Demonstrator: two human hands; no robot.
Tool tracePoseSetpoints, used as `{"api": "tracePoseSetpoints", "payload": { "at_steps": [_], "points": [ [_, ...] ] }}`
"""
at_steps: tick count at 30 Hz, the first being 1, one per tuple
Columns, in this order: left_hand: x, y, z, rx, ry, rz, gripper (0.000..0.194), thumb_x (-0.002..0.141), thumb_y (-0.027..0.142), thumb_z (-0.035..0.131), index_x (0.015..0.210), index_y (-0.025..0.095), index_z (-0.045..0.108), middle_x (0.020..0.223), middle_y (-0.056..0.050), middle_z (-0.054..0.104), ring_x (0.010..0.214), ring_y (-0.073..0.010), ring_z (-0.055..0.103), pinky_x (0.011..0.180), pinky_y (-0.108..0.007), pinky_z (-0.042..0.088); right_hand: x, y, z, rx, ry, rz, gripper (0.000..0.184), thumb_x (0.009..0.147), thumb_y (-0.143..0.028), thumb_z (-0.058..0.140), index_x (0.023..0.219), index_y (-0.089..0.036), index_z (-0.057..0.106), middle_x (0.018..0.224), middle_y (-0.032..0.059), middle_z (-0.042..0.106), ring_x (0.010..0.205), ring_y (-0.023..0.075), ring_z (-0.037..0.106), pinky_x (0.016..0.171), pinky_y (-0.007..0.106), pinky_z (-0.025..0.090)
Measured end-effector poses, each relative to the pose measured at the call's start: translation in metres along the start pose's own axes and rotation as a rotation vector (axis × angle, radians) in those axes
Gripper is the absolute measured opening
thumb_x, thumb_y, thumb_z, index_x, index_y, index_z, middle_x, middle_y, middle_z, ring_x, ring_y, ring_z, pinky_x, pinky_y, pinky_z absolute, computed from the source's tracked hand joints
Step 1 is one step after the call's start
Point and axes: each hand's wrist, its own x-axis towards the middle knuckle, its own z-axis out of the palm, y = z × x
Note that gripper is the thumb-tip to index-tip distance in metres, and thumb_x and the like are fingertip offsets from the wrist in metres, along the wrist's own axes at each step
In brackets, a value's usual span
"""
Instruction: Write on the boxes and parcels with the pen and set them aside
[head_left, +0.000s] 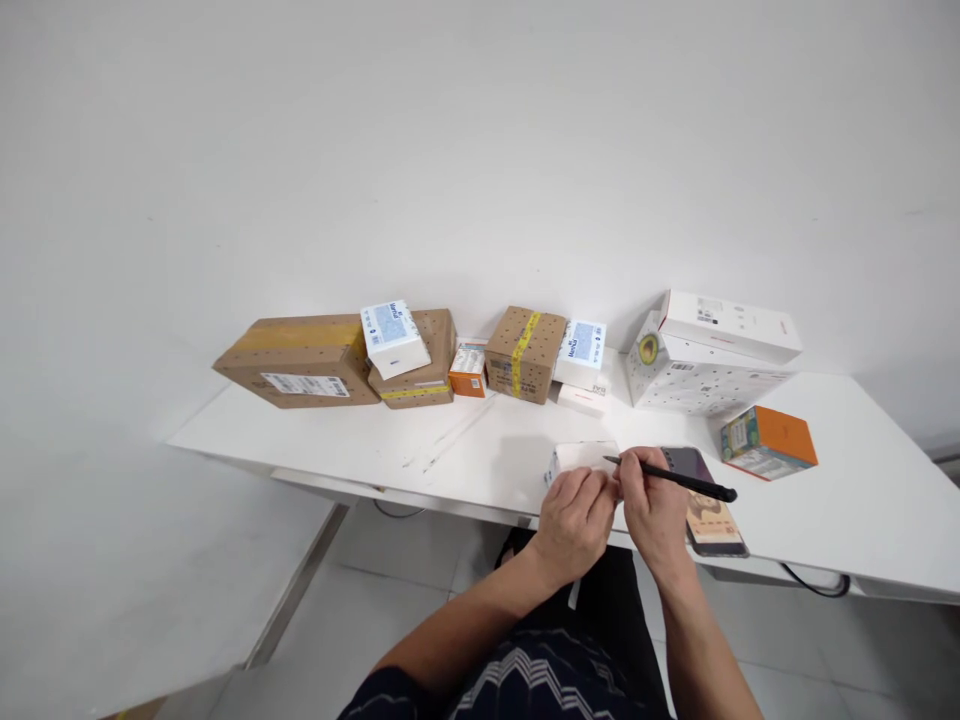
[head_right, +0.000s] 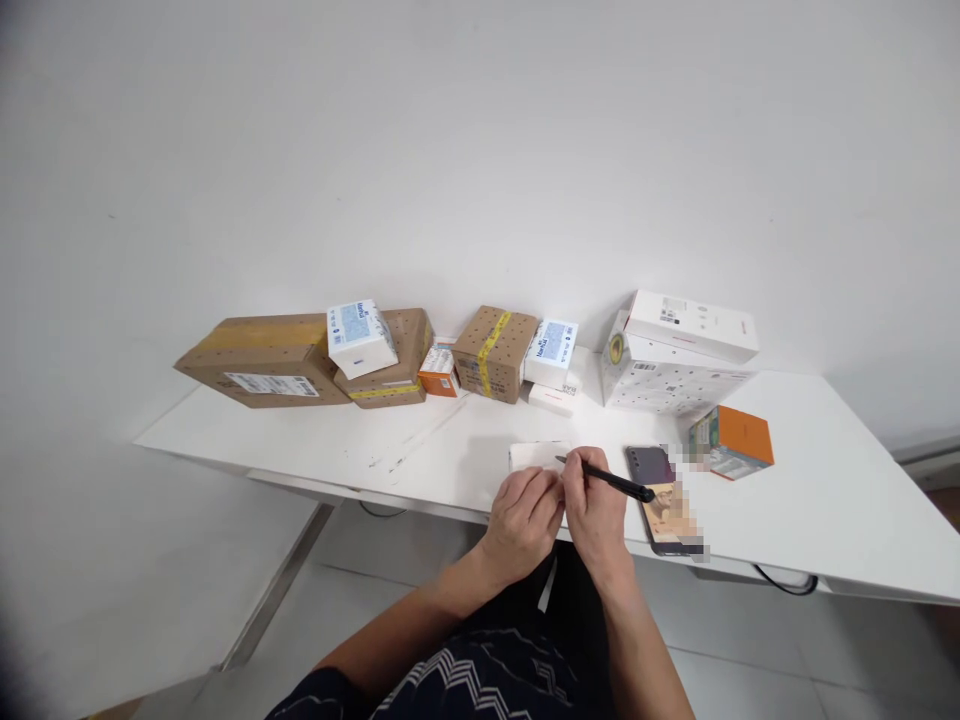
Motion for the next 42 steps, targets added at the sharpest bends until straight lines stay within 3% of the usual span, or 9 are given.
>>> {"api": "tracePoseSetpoints", "payload": {
  "at_steps": [26, 30, 34, 37, 39, 42],
  "points": [
    [0.002, 0.001, 0.000, -0.058, 0.044, -0.033, 0.016, 0.086, 0.017, 0.058, 0.101, 0.013, 0.062, 0.097, -0.008, 0.070, 0.095, -0.0204, 0.063, 0.087, -0.033, 0.048, 0.001, 0.001, 0.001, 0.004, -0.043, 0.011, 0.026, 0.091, -0.039, 0.041, 0.073, -0.023, 0.049, 0.056, -0.0025, 0.053, 0.050, 0.0143, 0.051, 0.052, 0.027, 0.041],
    [0.002, 0.000, -0.001, -0.048, 0.036, -0.029, 0.016, 0.086, 0.017, 0.058, 0.100, 0.014, 0.063, 0.098, -0.008, 0.070, 0.097, -0.0206, 0.062, 0.088, -0.034, 0.047, -0.003, 0.004, 0.001, 0.145, 0.084, 0.089, 0.026, 0.092, -0.039, 0.042, 0.076, -0.022, 0.051, 0.058, -0.0028, 0.054, 0.051, 0.0136, 0.052, 0.054, 0.028, 0.044],
    [0.000, -0.001, -0.001, -0.041, 0.025, -0.012, 0.018, 0.083, 0.016, 0.060, 0.101, 0.013, 0.062, 0.100, -0.009, 0.069, 0.098, -0.0217, 0.061, 0.089, -0.035, 0.047, -0.004, 0.031, -0.002, 0.220, 0.237, 0.144, 0.022, 0.094, -0.038, 0.043, 0.098, -0.020, 0.055, 0.071, -0.0006, 0.058, 0.053, 0.0133, 0.054, 0.054, 0.028, 0.047],
    [-0.001, -0.002, 0.000, -0.049, 0.022, -0.003, 0.020, 0.083, 0.017, 0.061, 0.103, 0.013, 0.062, 0.101, -0.009, 0.069, 0.099, -0.0220, 0.061, 0.089, -0.035, 0.046, -0.001, 0.070, -0.004, -0.010, 0.160, 0.043, 0.025, 0.093, -0.032, 0.044, 0.110, -0.019, 0.058, 0.096, 0.0087, 0.065, 0.076, 0.0192, 0.062, 0.068, 0.034, 0.052],
    [-0.001, -0.002, 0.000, -0.050, 0.018, -0.005, 0.020, 0.083, 0.017, 0.060, 0.103, 0.014, 0.062, 0.101, -0.009, 0.069, 0.100, -0.0213, 0.061, 0.090, -0.035, 0.046, 0.001, 0.095, -0.004, -0.268, -0.030, -0.096, 0.031, 0.092, -0.022, 0.040, 0.117, -0.017, 0.058, 0.110, 0.0142, 0.065, 0.097, 0.0252, 0.061, 0.082, 0.041, 0.051],
    [-0.001, -0.002, 0.000, -0.048, 0.019, -0.010, 0.020, 0.084, 0.017, 0.059, 0.104, 0.015, 0.062, 0.101, -0.009, 0.069, 0.100, -0.0211, 0.061, 0.090, -0.035, 0.047, 0.002, 0.119, 0.004, -0.641, -0.302, -0.205, 0.044, 0.088, -0.008, 0.035, 0.127, -0.013, 0.055, 0.123, 0.0173, 0.062, 0.107, 0.0314, 0.055, 0.085, 0.046, 0.049]
  ]
}}
